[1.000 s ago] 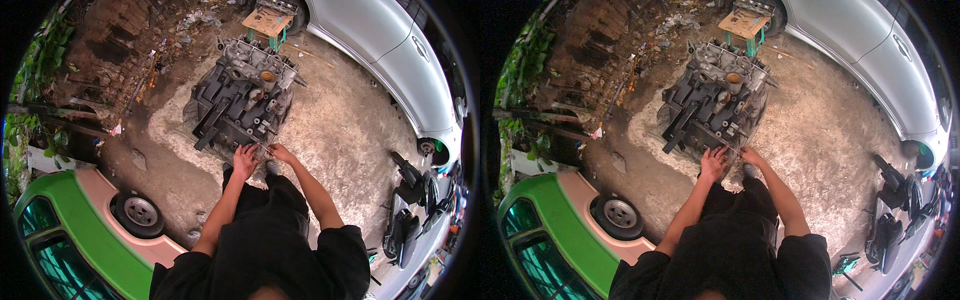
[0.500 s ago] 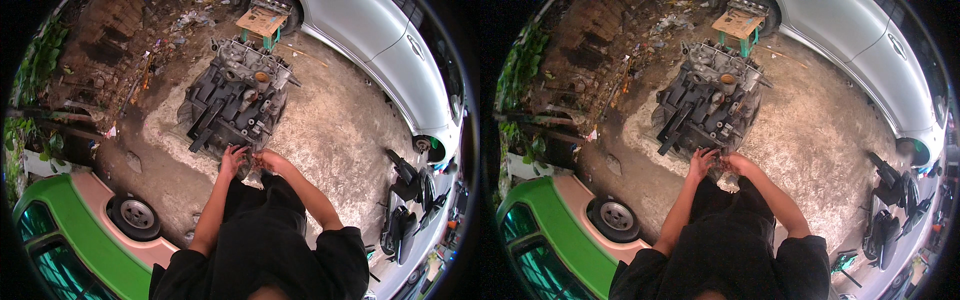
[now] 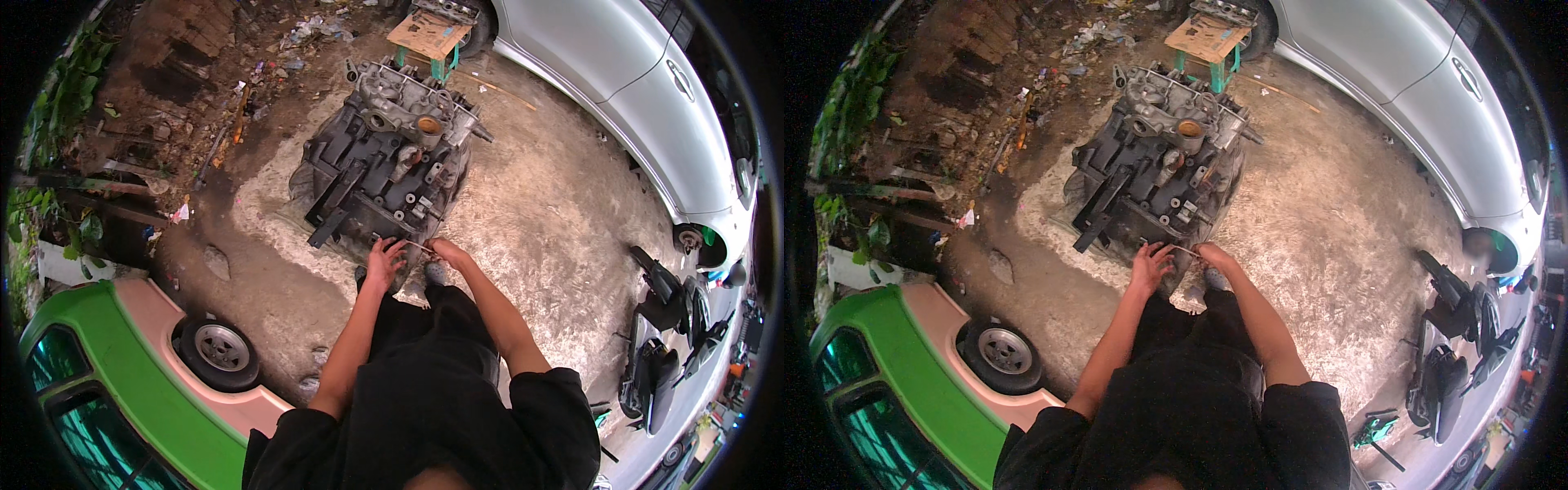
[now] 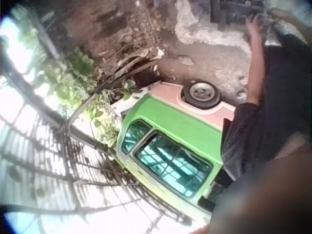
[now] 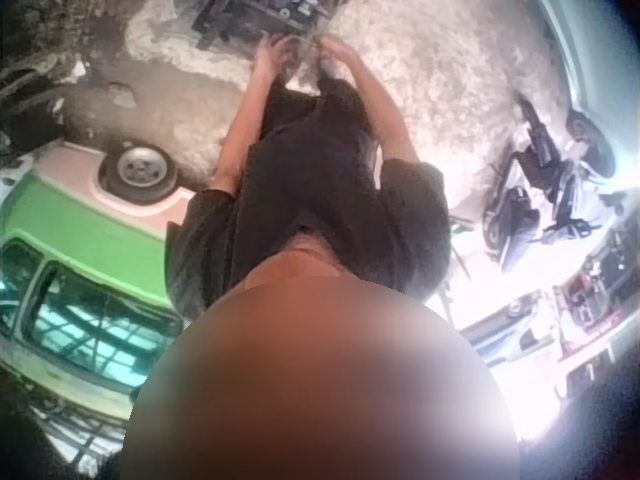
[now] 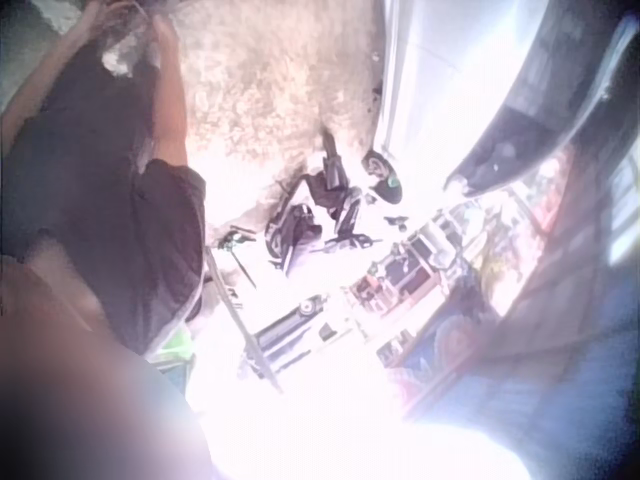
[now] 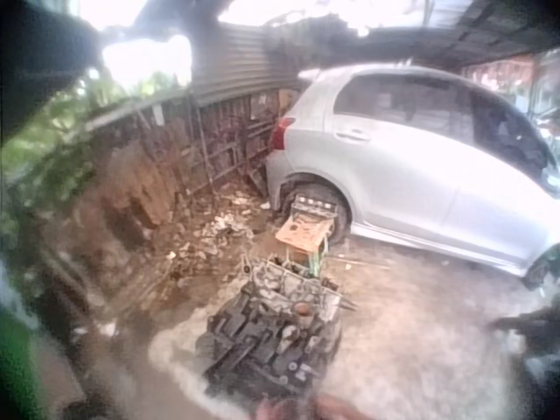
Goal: The person uses a wrench to loosen and remove bolts from a car engine block resting on a tire. They repeatedly reach for bolts, turn them, and place them on a nearby cardboard box. The person continues this process throughout the clip.
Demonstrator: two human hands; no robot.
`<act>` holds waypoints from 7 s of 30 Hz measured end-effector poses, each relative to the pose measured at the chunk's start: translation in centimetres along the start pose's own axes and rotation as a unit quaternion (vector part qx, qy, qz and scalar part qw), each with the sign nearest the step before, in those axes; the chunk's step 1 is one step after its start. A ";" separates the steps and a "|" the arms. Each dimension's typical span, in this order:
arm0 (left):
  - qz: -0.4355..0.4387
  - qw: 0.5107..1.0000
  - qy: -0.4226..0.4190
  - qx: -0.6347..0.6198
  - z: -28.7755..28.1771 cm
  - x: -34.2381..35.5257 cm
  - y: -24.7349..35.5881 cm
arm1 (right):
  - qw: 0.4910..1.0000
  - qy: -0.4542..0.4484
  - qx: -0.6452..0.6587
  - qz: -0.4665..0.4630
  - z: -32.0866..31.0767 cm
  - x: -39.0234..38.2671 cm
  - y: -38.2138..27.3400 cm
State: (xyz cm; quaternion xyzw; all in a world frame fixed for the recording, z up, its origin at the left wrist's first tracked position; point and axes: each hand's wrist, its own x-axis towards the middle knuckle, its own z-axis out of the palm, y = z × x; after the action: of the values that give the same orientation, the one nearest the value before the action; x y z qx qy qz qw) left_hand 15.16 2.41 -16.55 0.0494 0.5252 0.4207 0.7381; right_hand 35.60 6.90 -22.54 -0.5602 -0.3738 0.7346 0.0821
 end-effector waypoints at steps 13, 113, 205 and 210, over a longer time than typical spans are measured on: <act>0.015 0.998 -0.003 -0.069 2.1 -1.1 -1.0 | 0.979 0.166 -0.112 -0.049 0.1 4.2 1.7; -0.013 0.987 -0.040 -0.158 2.2 -1.3 -0.7 | 0.989 0.066 -0.081 -0.106 -0.4 2.9 0.2; 0.040 0.987 -0.012 -0.155 2.8 -0.9 -1.1 | 0.995 0.041 -0.036 -0.083 0.2 -1.3 -1.7; 0.028 0.988 -0.036 -0.148 2.2 -1.1 -0.9 | 0.996 -0.006 0.064 -0.054 2.0 -5.3 -4.3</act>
State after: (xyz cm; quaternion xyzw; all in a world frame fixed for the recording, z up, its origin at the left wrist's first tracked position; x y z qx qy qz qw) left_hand 17.38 1.93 -15.18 -0.0305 0.4285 0.5122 0.7438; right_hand 34.47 6.12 -15.56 -0.5286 -0.3567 0.7545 0.1554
